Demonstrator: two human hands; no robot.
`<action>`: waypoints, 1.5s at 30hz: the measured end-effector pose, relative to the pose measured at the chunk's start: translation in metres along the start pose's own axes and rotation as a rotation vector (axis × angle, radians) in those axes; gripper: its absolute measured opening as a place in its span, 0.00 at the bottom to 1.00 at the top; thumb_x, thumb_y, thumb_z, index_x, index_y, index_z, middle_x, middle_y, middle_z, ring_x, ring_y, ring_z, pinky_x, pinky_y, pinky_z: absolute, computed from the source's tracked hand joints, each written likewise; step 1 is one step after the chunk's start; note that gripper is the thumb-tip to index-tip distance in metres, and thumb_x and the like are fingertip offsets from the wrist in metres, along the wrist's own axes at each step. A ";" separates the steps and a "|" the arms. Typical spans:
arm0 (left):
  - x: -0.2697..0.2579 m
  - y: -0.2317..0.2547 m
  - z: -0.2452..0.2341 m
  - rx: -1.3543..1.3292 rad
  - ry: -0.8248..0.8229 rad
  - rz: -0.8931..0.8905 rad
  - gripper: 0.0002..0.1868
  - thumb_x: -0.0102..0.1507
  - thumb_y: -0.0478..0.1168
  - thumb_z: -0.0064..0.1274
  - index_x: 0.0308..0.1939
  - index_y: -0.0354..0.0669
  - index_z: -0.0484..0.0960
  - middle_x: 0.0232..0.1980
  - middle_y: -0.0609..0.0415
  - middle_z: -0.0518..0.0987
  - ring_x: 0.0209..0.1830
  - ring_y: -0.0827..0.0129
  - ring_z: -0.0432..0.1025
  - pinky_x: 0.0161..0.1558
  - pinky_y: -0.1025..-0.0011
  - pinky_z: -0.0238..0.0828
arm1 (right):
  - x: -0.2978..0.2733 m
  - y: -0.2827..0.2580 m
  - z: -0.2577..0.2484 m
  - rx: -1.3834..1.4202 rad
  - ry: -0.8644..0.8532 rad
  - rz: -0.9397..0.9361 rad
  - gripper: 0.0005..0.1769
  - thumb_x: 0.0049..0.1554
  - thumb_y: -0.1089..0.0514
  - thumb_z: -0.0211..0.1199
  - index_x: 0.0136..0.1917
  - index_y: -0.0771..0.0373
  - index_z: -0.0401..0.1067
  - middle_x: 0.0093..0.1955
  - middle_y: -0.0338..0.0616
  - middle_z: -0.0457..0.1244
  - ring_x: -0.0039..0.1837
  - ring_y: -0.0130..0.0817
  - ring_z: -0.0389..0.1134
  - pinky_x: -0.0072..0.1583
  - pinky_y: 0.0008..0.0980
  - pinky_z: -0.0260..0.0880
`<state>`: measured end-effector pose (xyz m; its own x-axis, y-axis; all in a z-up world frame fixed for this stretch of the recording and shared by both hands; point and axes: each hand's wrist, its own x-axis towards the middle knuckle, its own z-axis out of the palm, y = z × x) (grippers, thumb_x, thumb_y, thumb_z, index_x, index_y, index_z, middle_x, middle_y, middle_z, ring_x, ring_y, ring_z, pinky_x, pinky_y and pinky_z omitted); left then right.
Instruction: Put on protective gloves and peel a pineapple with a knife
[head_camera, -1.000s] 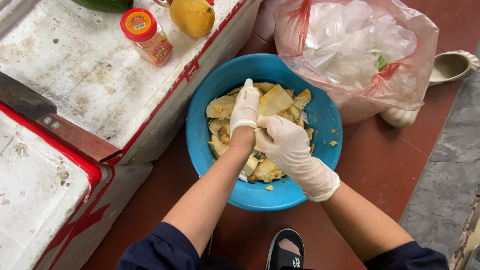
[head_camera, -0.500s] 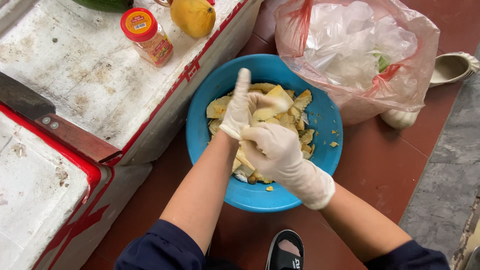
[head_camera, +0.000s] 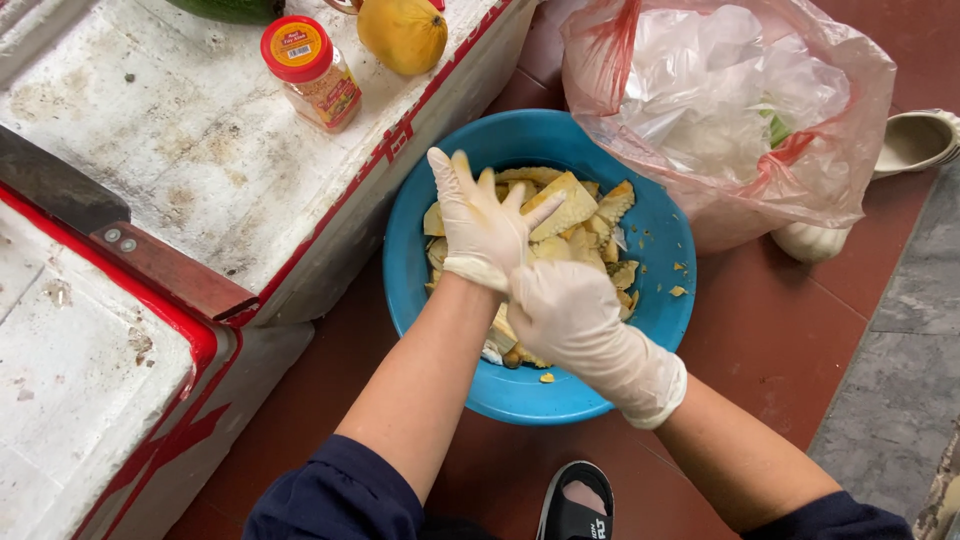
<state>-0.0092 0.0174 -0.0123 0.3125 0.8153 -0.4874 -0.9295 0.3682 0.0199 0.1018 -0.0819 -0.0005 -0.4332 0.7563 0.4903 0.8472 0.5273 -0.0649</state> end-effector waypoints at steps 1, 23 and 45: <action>-0.003 0.001 0.002 -0.036 0.061 -0.008 0.50 0.58 0.78 0.47 0.79 0.84 0.43 0.87 0.66 0.25 0.85 0.41 0.22 0.67 0.15 0.37 | -0.001 -0.005 -0.001 0.117 0.004 -0.029 0.11 0.54 0.59 0.62 0.34 0.54 0.62 0.29 0.34 0.53 0.31 0.40 0.63 0.35 0.36 0.64; -0.034 -0.009 0.023 2.158 0.098 0.355 0.59 0.67 0.67 0.55 0.85 0.68 0.25 0.87 0.45 0.20 0.86 0.34 0.19 0.74 0.30 0.47 | -0.004 -0.055 -0.001 0.340 0.112 -0.045 0.11 0.66 0.52 0.51 0.47 0.57 0.71 0.37 0.36 0.57 0.36 0.38 0.64 0.38 0.32 0.66; -0.058 0.041 0.051 -0.029 -0.253 0.055 0.36 0.58 0.59 0.61 0.64 0.44 0.77 0.71 0.32 0.73 0.70 0.38 0.69 0.63 0.40 0.72 | 0.006 0.021 -0.088 1.156 -0.848 0.847 0.41 0.50 0.43 0.59 0.79 0.42 0.66 0.63 0.36 0.71 0.59 0.27 0.69 0.59 0.30 0.68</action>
<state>-0.0549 0.0079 0.0616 0.2966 0.9211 -0.2523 -0.9507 0.3098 0.0132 0.1448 -0.1007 0.0777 -0.3614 0.7367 -0.5716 0.4217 -0.4176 -0.8049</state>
